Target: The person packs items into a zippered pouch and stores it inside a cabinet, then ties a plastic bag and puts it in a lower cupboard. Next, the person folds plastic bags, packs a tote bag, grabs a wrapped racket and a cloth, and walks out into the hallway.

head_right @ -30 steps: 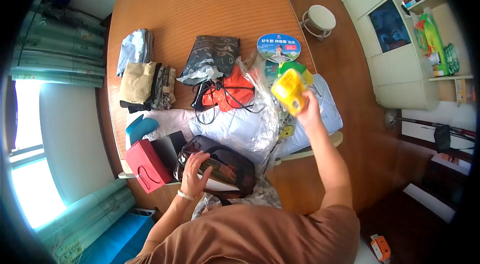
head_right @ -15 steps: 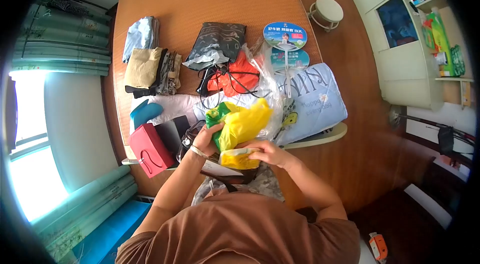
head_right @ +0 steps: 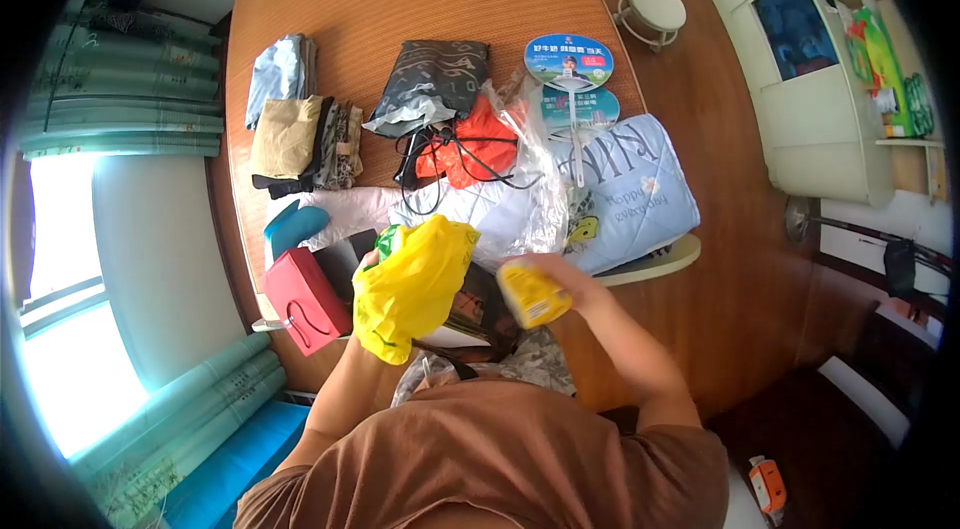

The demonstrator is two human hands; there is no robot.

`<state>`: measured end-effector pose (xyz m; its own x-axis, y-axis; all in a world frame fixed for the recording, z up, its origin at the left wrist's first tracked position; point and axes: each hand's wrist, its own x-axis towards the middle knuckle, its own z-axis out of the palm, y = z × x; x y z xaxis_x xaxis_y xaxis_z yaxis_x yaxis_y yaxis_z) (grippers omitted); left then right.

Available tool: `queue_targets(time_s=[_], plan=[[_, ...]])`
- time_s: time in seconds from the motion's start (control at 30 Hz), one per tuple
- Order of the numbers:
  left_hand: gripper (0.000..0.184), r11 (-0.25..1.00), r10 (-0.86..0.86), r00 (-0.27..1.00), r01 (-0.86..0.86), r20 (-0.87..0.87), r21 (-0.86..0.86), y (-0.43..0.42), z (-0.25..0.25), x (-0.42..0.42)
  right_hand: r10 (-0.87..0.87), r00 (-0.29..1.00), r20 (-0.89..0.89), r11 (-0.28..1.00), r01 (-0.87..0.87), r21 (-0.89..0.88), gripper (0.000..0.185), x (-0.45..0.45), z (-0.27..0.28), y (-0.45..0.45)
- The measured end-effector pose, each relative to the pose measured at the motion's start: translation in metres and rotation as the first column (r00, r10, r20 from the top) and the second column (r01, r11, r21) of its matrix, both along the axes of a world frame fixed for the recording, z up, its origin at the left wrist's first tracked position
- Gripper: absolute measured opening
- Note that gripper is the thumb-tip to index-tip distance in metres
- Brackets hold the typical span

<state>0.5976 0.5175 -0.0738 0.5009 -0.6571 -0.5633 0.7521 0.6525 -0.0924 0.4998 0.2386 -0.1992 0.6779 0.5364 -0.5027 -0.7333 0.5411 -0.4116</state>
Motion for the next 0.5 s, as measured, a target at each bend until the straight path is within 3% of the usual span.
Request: queue_targets(time_s=[0.03, 0.1, 0.13, 0.2, 0.23, 0.33, 0.37, 0.43, 0.5], plan=[[0.048, 1.0, -0.003, 1.0, 0.003, 0.0, 0.002, -0.001, 0.0, -0.004, 0.113, 0.987, 0.116, 0.992, -0.105, -0.077, 0.054, 0.012, 0.019, 0.019], [0.044, 0.997, 0.021, 1.0, -0.02, -0.011, 0.075, 0.005, -0.005, -0.013, 0.199, 0.976, 0.084, 0.947, -0.17, -0.272, 0.045, 0.026, 0.026, 0.049], [0.042, 0.997, 0.02, 1.0, -0.02, -0.006, 0.079, 0.011, -0.01, -0.018, 0.198, 0.977, 0.085, 0.948, -0.169, -0.269, 0.045, 0.034, 0.029, 0.06], [0.041, 0.996, 0.032, 0.996, -0.039, 0.086, 0.078, 0.037, -0.043, -0.03, -0.106, 0.994, -0.032, 0.992, 0.108, 0.065, 0.039, 0.05, 0.032, 0.071], [0.042, 0.99, 0.033, 0.99, -0.051, 0.135, 0.129, 0.041, -0.047, -0.029, -0.107, 0.994, -0.031, 0.992, 0.109, 0.067, 0.039, 0.058, 0.037, 0.066], [0.048, 0.822, -0.109, 0.935, -0.106, 0.338, 0.559, 0.049, -0.033, -0.019, -0.156, 0.988, -0.011, 0.988, 0.156, -0.001, 0.034, 0.073, 0.05, 0.044], [0.044, 0.931, 0.097, 0.993, -0.113, 0.064, 0.348, 0.041, 0.001, -0.004, -0.157, 0.988, -0.009, 0.988, 0.157, -0.004, 0.034, 0.073, 0.05, 0.029], [0.04, 0.929, -0.005, 0.982, -0.066, 0.19, 0.364, 0.066, -0.019, -0.001, -0.011, 0.998, 0.064, 0.981, 0.024, -0.191, 0.029, 0.067, 0.049, 0.001], [0.032, 0.723, -0.329, 0.867, -0.023, 0.374, 0.69, 0.085, -0.037, 0.005, -0.035, 0.998, 0.054, 0.977, 0.045, -0.209, 0.028, 0.062, 0.053, -0.016]])
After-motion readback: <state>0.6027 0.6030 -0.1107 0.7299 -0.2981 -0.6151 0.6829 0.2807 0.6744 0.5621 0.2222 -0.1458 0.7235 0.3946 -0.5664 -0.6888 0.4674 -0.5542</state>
